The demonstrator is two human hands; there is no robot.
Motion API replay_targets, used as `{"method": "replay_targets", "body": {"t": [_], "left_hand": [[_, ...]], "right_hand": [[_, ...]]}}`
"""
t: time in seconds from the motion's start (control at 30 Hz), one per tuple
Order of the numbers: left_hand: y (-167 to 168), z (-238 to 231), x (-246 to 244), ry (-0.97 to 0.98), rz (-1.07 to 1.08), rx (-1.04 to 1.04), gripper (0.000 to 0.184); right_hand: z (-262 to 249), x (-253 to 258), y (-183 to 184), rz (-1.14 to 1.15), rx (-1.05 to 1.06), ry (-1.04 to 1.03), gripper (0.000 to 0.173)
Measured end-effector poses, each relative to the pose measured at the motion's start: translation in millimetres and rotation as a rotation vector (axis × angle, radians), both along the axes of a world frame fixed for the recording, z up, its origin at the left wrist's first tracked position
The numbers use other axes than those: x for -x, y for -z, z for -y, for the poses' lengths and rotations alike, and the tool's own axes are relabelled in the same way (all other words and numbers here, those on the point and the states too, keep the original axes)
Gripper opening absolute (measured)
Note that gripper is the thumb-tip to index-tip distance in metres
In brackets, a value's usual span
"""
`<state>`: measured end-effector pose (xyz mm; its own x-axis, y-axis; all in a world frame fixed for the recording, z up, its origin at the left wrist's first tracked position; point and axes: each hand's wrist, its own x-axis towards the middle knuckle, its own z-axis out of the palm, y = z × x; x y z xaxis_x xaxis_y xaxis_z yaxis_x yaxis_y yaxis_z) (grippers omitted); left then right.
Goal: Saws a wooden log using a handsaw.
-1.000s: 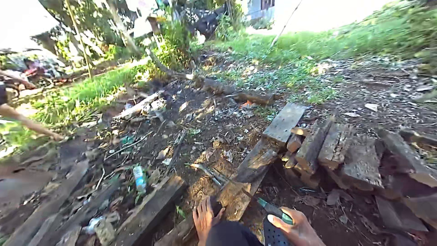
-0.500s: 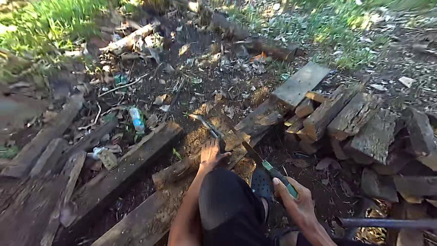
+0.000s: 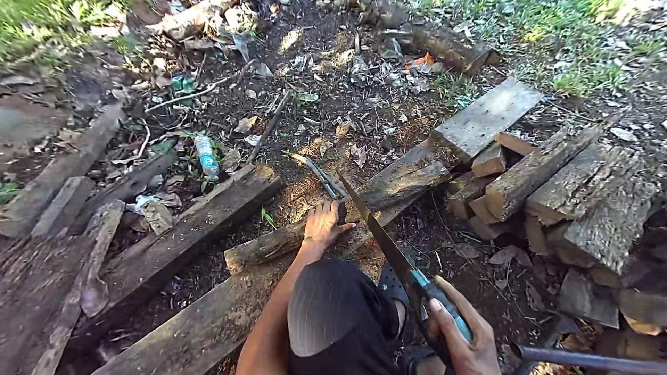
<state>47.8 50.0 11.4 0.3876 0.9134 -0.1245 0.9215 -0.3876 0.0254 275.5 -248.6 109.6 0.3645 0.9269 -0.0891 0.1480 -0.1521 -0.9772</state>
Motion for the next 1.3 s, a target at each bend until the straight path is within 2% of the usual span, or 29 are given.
{"method": "replay_targets", "body": {"t": [0.1,0.2,0.3,0.4,0.47,0.53,0.7,0.77,0.83,0.93,1.0,1.07,1.23,1.3], "left_hand": [[2.4,1.2,-0.6,-0.004,-0.004,-0.014,0.098],[4.2,1.6,-0.3,-0.004,-0.012,-0.031,0.096],[6.6,5.4,3.2,0.005,0.028,-0.036,0.094],[2.4,1.7,2.8,-0.031,0.046,0.019,0.096],[0.2,0.2,2.1,-0.047,0.04,0.049,0.097],[0.1,1.2,2.8,-0.044,0.039,0.052,0.096],[4.8,0.7,1.0,-0.026,0.003,0.01,0.099],[5.2,-1.6,-1.0,-0.026,-0.014,-0.012,0.098],[6.7,0.7,-0.9,-0.028,-0.021,-0.039,0.097],[5.9,-1.0,-3.9,-0.058,-0.002,-0.03,0.099],[1.6,-3.3,-2.0,-0.077,-0.01,0.015,0.1],[-0.1,-1.5,-1.1,-0.08,-0.01,0.027,0.099],[-0.3,2.0,-1.8,-0.068,0.013,0.011,0.095],[0.7,-0.4,-2.2,-0.055,0.03,0.0,0.093]], "right_hand": [[35.4,-13.5,-9.9,0.042,0.031,-0.037,0.058],[30.2,-11.4,-4.3,0.071,0.037,-0.045,0.047],[-52.6,16.1,26.7,0.179,-0.004,-0.049,0.039],[-148.6,40.4,49.7,0.056,-0.049,0.007,0.037],[-160.9,41.5,54.2,0.009,-0.046,0.03,0.037],[-125.6,34.5,52.9,0.091,-0.058,0.001,0.038],[17.6,-3.8,7.0,0.138,0.036,-0.029,0.039],[20.1,-9.3,4.5,0.106,0.05,-0.05,0.039],[-32.0,3.3,19.7,0.096,0.047,-0.034,0.039],[-159.5,31.0,50.7,-0.028,-0.033,0.038,0.036],[-196.5,40.8,56.2,-0.085,-0.048,0.044,0.036],[-174.3,39.0,57.8,-0.01,-0.03,0.015,0.037],[-2.6,1.4,18.7,0.148,0.036,-0.026,0.039],[25.8,-11.1,11.8,0.101,0.049,-0.043,0.039]]}}
